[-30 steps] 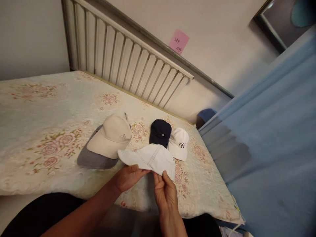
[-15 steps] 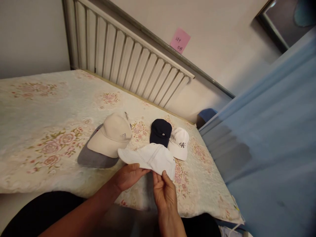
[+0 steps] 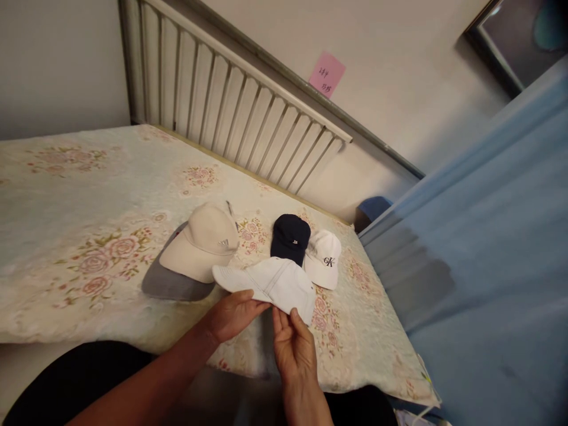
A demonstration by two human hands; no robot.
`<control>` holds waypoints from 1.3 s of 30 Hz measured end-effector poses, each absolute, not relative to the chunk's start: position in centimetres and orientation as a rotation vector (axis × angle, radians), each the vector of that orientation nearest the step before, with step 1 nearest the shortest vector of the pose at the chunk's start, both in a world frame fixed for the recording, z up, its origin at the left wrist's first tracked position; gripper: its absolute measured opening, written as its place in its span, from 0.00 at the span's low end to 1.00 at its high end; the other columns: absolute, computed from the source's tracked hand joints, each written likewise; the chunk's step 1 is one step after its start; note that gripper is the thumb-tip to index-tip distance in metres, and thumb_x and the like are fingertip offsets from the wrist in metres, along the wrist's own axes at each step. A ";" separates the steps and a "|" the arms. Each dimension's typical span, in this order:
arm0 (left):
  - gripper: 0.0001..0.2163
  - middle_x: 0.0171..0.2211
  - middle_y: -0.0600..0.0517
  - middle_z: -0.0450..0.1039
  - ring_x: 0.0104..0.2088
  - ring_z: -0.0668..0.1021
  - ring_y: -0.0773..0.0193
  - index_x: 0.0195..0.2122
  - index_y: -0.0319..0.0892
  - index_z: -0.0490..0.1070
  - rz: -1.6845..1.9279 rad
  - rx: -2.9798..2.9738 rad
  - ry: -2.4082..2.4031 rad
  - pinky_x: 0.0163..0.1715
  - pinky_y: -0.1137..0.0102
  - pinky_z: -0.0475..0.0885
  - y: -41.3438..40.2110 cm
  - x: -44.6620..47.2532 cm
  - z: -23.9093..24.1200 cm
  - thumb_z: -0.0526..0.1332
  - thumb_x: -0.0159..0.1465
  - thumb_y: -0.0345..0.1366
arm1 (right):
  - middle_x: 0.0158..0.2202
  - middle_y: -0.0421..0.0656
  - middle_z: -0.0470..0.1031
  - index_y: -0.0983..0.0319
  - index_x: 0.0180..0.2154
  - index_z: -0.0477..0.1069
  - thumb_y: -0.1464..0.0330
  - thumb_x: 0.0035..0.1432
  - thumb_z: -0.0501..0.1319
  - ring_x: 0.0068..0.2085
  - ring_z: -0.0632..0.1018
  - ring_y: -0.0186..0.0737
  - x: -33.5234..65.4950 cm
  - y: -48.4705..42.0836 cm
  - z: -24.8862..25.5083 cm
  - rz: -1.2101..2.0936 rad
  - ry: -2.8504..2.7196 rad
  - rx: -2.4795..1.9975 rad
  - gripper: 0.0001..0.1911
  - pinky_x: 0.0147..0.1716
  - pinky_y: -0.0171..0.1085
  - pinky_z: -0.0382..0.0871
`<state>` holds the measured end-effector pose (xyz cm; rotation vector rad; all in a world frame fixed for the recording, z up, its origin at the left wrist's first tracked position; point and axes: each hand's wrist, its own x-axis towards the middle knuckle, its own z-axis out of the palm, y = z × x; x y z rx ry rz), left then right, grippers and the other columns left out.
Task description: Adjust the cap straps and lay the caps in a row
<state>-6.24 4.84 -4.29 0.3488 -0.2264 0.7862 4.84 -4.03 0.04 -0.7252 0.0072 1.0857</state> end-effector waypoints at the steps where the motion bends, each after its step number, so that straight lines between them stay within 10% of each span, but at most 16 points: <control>1: 0.26 0.54 0.45 0.72 0.58 0.68 0.55 0.64 0.41 0.55 0.786 0.349 -0.227 0.62 0.51 0.50 4.8 -6.3 -4.3 0.50 0.63 0.26 | 0.48 0.43 0.78 0.59 0.52 0.68 0.78 0.48 0.65 0.52 0.76 0.42 4.8 -4.0 0.0 1.090 0.005 -0.723 0.28 0.57 0.45 0.67; 39: 0.23 0.54 0.42 0.72 0.56 0.70 0.54 0.62 0.36 0.59 0.806 0.470 -0.213 0.61 0.55 0.52 5.1 -6.1 -3.8 0.47 0.65 0.28 | 0.42 0.43 0.80 0.62 0.42 0.72 0.77 0.41 0.71 0.45 0.80 0.42 2.7 -2.9 -0.3 1.193 -0.003 -0.765 0.23 0.53 0.46 0.71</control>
